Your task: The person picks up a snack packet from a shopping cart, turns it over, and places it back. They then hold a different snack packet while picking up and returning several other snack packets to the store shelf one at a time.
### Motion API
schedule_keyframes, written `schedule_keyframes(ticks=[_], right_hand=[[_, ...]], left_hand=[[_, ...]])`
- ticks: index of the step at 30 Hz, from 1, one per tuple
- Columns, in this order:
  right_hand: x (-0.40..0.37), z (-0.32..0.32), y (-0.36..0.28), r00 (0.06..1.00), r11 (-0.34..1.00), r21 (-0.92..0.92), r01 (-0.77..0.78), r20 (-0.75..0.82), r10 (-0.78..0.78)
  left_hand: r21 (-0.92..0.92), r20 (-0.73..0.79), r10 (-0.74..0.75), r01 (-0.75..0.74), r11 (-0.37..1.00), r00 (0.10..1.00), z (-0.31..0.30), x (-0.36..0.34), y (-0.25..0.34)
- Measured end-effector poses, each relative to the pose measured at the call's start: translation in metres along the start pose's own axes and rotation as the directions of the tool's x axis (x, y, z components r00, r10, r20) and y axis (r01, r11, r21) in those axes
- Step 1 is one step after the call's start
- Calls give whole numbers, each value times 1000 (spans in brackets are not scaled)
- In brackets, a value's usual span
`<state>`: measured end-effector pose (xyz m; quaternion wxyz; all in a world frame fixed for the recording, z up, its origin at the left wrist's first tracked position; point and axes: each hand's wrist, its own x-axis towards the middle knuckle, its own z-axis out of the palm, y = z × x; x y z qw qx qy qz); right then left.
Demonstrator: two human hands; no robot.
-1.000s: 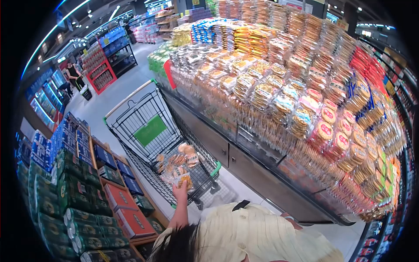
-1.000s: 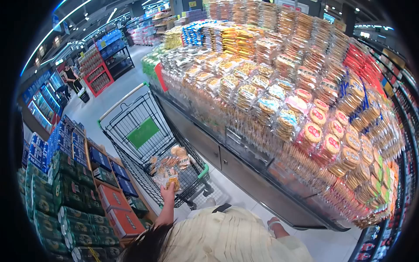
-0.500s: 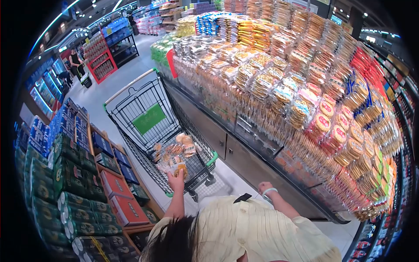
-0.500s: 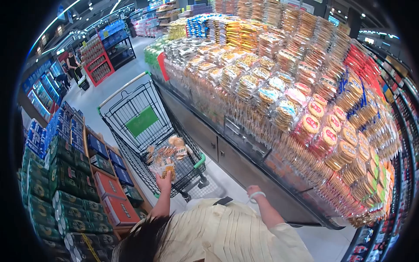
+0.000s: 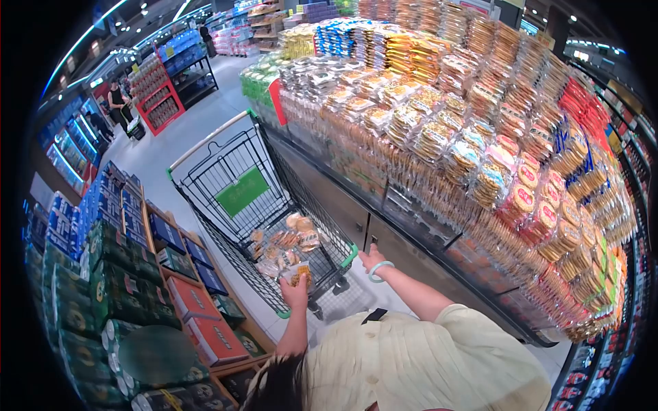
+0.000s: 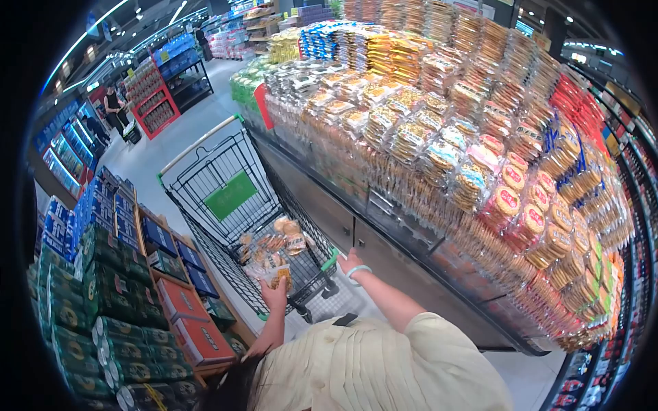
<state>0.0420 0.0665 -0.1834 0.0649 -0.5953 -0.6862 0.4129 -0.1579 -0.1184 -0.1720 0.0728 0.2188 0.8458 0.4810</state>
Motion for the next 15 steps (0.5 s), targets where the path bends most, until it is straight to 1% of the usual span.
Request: schedule_keyframes(ticks=[1, 3, 4, 5, 7, 9, 10, 11, 12, 13, 14, 15], right_hand=[[0, 5, -12, 1000, 1000, 11, -5, -8, 5], [-1, 15, -33, 994, 995, -15, -99, 46, 100], [4, 30, -35, 998, 994, -102, -48, -47, 43], [10, 39, -34, 997, 993, -105, -57, -50, 52], [6, 46, -44, 992, 988, -100, -115, 38, 119], [5, 50, -48, 987, 981, -129, -144, 49, 152], [5, 51, -49, 983, 975, -145, -167, 52, 176], [5, 53, -49, 983, 974, -149, -168, 53, 178], [4, 55, -44, 997, 969, -234, -78, -40, 70], [3, 58, -37, 992, 946, -323, 2, -122, -44], [3, 58, -31, 992, 946, -323, -4, -120, -36], [6, 57, -28, 997, 917, -396, 48, -36, -67]], left_hand=[[-17, 16, -14, 15, 1000, 1000, 0, 1, -3], [-41, 53, -20, 22, 999, 998, -1, 5, -5], [-40, 66, -29, 31, 999, 997, -4, 5, -4], [-41, 77, -41, 44, 998, 996, -7, 5, -3], [-47, 95, -46, 51, 998, 994, -13, 7, -2], [-68, 142, -7, 16, 998, 990, -17, 8, -5], [-70, 142, -14, 24, 997, 990, -19, 10, -8], [-49, 142, 14, -7, 999, 990, -19, 12, -9], [-27, 146, 43, -40, 999, 988, -21, 14, -11], [-24, 153, 41, -38, 999, 987, -23, 15, -13], [-3, 150, 47, -48, 999, 988, -25, 17, -14], [20, 143, 51, -54, 998, 988, -27, 19, -13]])
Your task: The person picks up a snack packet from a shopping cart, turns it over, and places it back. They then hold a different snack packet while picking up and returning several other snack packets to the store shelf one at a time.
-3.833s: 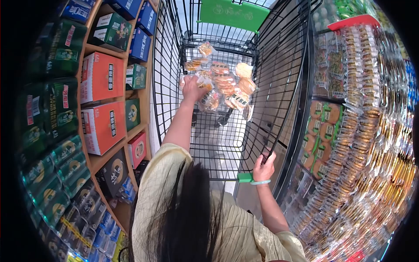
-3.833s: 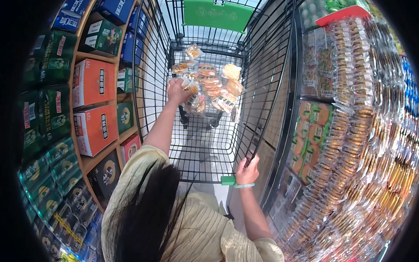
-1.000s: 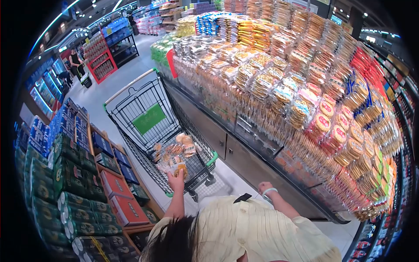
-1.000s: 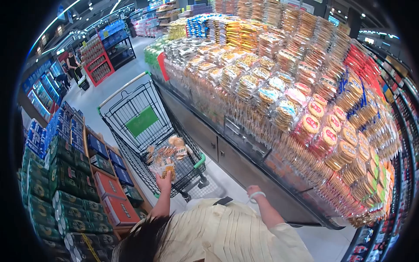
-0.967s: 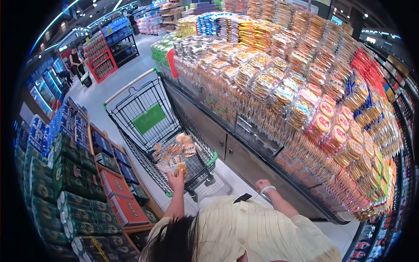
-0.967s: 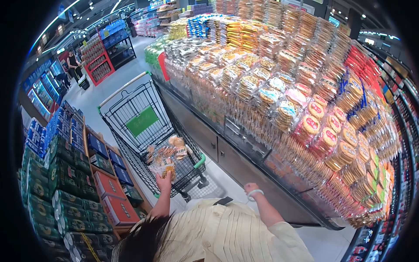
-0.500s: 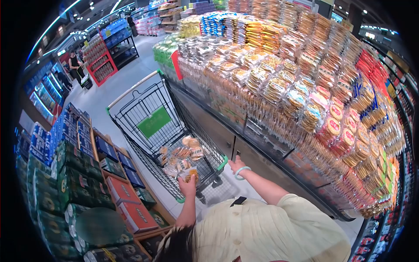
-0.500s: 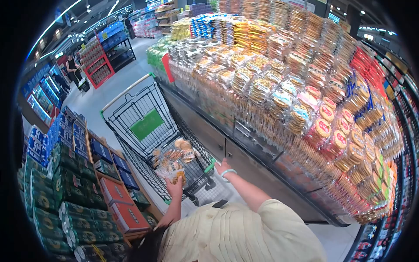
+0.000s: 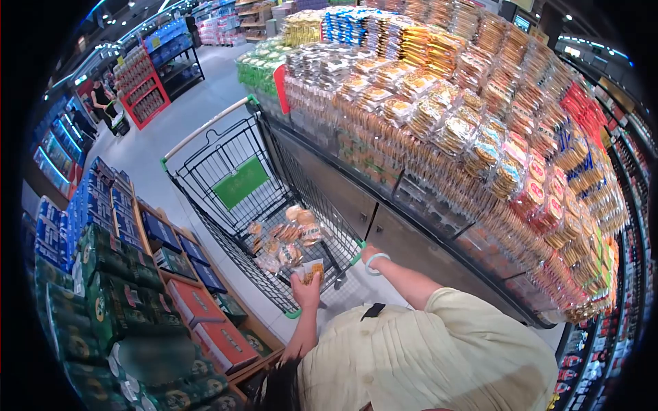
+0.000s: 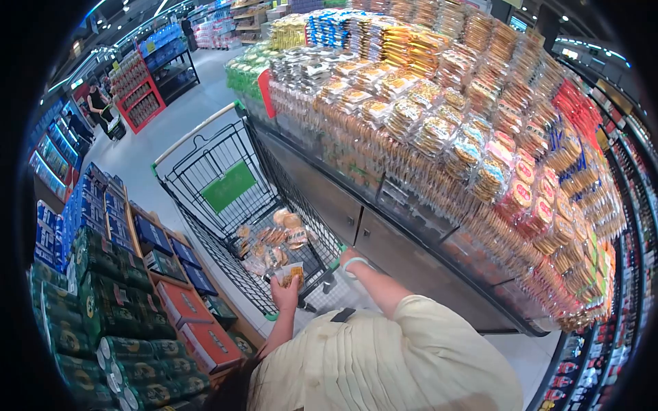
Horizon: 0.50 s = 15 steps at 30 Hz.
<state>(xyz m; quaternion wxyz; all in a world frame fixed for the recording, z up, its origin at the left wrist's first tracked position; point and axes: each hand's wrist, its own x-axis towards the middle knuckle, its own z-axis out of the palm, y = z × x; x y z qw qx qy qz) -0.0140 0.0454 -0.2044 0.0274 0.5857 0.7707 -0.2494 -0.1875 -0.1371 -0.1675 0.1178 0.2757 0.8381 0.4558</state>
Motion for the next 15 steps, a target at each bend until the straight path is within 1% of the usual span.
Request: schedule_keyframes(ticks=[1, 2, 3, 4, 5, 6, 7, 8, 9, 10, 11, 12, 14, 15], right_hand=[[0, -5, -5, 996, 995, -71, 67, 71, -62], [0, -8, -12, 994, 995, -74, 74, 84, -68], [-11, -23, -27, 987, 995, 63, -77, 145, 67], [-23, -40, -42, 955, 955, 179, -236, 227, 193], [-32, -55, -54, 913, 922, 226, -314, 337, 228], [-23, -36, -48, 984, 973, 177, -151, 123, 130], [-17, -11, -36, 997, 996, 93, 10, -77, -2], [-22, -24, -43, 1000, 999, 53, 0, 19, -1], [-17, -28, -43, 987, 1000, 23, 7, 160, -10], [-15, -27, -46, 983, 998, 28, -50, 176, 44], [-4, -14, -38, 985, 999, -14, -36, 170, 38], [-18, -37, -58, 959, 989, -55, -140, 240, 149], [-22, -35, -62, 980, 990, -100, -103, 159, 119], [-24, -38, -66, 979, 989, -112, -97, 170, 115]], left_hand=[[-35, 25, -19, 20, 999, 1000, -3, 2, 0], [-28, 20, -32, 33, 999, 999, -5, 5, 0], [-30, 26, -8, 8, 1000, 1000, -8, 6, -1], [-31, 32, 10, -9, 999, 999, -11, 8, -2], [8, 11, 32, -32, 999, 999, -11, 9, -6], [8, 15, 26, -26, 1000, 1000, -13, 12, -6], [9, 22, 9, -9, 1000, 1000, -15, 14, -6], [26, 14, 2, -2, 1000, 1000, -13, 15, -12], [46, 9, -4, 3, 999, 1000, -12, 17, -19], [63, 23, 18, -19, 998, 1000, -19, 18, -12], [68, 12, 17, -18, 998, 1000, -19, 20, -17], [68, -6, 30, -30, 997, 1000, -20, 22, -20], [62, -7, 18, -18, 998, 1000, -24, 25, -19], [63, -11, 2, -1, 998, 1000, -24, 26, -19]])
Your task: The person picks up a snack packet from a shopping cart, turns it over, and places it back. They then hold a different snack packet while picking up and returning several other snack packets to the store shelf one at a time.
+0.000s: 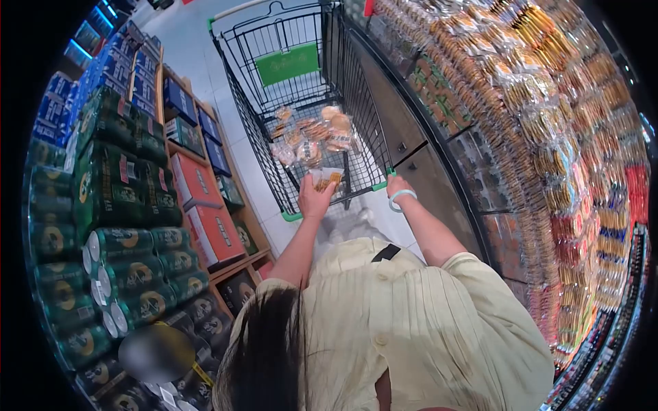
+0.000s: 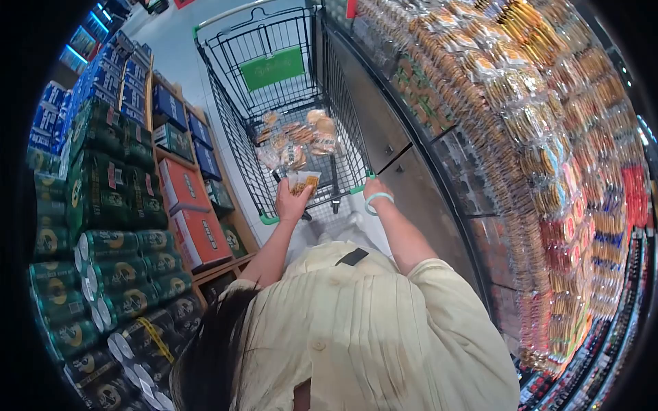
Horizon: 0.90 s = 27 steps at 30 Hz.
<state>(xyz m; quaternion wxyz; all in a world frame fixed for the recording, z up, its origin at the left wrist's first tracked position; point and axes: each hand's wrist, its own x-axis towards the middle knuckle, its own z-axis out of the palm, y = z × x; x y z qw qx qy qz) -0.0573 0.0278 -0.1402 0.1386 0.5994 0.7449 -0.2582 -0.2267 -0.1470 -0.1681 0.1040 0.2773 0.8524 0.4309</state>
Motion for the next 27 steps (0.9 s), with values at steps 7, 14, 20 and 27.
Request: schedule_keyframes(ticks=[7, 14, 20, 27], right_hand=[[24, 17, 9, 993, 993, 15, 120, 3, -120], [55, 14, 4, 944, 945, -6, 328, -28, -328], [70, -7, -8, 978, 976, 56, 209, -16, -208], [82, -34, -20, 955, 959, 23, 283, 87, -284]], left_hand=[[39, 43, -87, 85, 996, 995, -2, 8, 0], [33, 5, -107, 106, 994, 994, 2, 23, 10], [98, -16, -97, 98, 990, 995, 7, 40, 26], [182, -39, -109, 114, 977, 993, 20, 60, 30]])
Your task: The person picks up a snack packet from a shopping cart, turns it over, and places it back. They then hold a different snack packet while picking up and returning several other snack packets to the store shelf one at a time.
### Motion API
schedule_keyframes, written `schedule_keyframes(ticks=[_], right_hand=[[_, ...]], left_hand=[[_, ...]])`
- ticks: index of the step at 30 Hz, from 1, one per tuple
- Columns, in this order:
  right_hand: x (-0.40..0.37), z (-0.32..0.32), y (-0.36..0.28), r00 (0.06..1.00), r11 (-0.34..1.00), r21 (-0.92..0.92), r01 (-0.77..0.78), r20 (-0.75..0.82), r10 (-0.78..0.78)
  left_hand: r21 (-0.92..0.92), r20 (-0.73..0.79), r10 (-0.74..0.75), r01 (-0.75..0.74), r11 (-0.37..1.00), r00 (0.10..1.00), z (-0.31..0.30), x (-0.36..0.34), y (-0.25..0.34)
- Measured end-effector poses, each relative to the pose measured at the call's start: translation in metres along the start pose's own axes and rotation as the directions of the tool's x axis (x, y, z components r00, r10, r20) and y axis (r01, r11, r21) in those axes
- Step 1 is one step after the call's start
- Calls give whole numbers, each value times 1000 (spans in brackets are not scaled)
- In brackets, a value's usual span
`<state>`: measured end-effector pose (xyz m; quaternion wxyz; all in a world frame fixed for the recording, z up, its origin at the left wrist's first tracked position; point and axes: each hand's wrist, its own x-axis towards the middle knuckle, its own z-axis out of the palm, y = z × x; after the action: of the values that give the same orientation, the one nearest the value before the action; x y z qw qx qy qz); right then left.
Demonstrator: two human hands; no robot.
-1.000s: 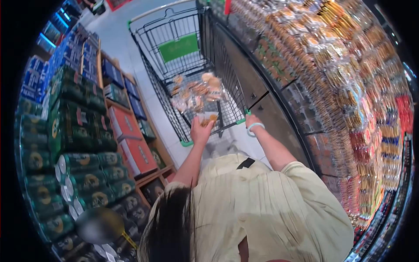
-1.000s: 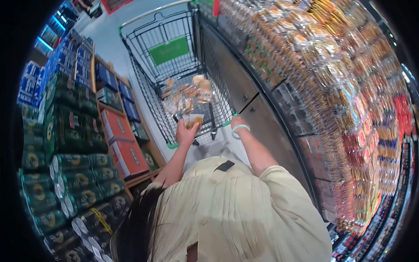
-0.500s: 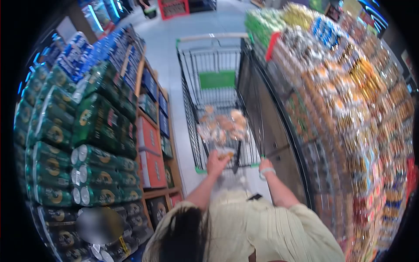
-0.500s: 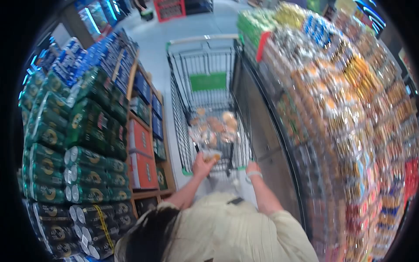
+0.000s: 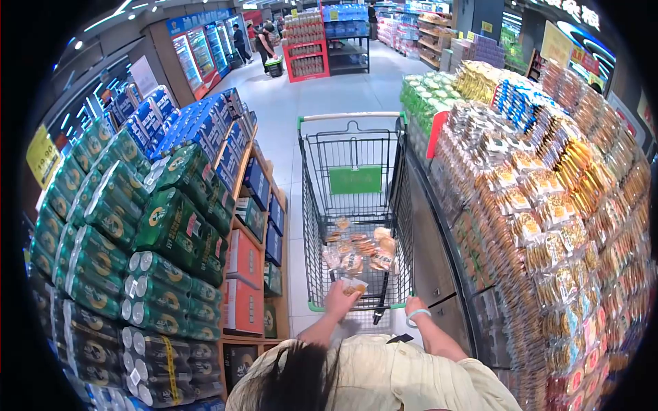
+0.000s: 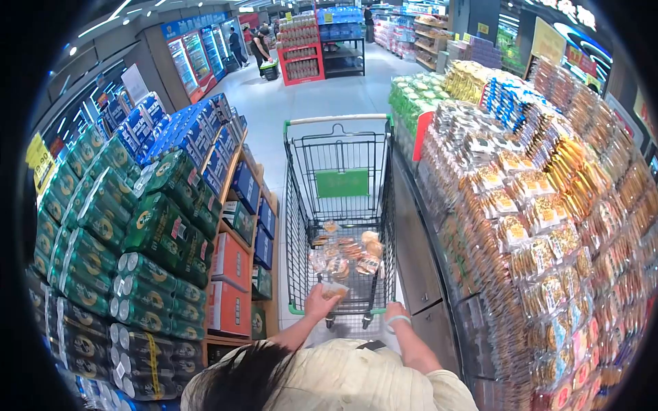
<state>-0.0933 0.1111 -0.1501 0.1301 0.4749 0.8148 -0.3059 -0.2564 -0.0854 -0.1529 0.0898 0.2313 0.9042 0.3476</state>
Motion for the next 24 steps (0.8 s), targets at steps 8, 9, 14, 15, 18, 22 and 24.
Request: schedule_keyframes(ticks=[8, 9, 14, 15, 18, 22, 24], right_hand=[[31, -8, 1, 1000, 999, 23, 23, -2, -23], [33, -8, 2, 1000, 999, 21, 27, 1, -27], [37, -19, -6, 999, 1000, 8, 25, 19, -26], [36, -22, -8, 999, 1000, 2, 26, 19, -26], [38, -24, -10, 999, 1000, 4, 6, 40, -6], [40, -23, -10, 1000, 1000, 16, -6, 24, 5], [43, -23, -14, 1000, 999, 33, -11, 20, 10]], left_hand=[[36, -46, -34, 36, 999, 998, 12, 21, 3], [41, -63, -22, 24, 999, 998, 12, 23, 5], [58, -55, -45, 48, 997, 997, 13, 31, 11], [70, -35, -61, 63, 996, 998, 12, 32, 12], [81, -7, -82, 82, 993, 997, 11, 35, 15], [74, 5, -82, 82, 994, 997, 14, 40, 13], [73, 30, -88, 86, 994, 996, 14, 43, 15]])
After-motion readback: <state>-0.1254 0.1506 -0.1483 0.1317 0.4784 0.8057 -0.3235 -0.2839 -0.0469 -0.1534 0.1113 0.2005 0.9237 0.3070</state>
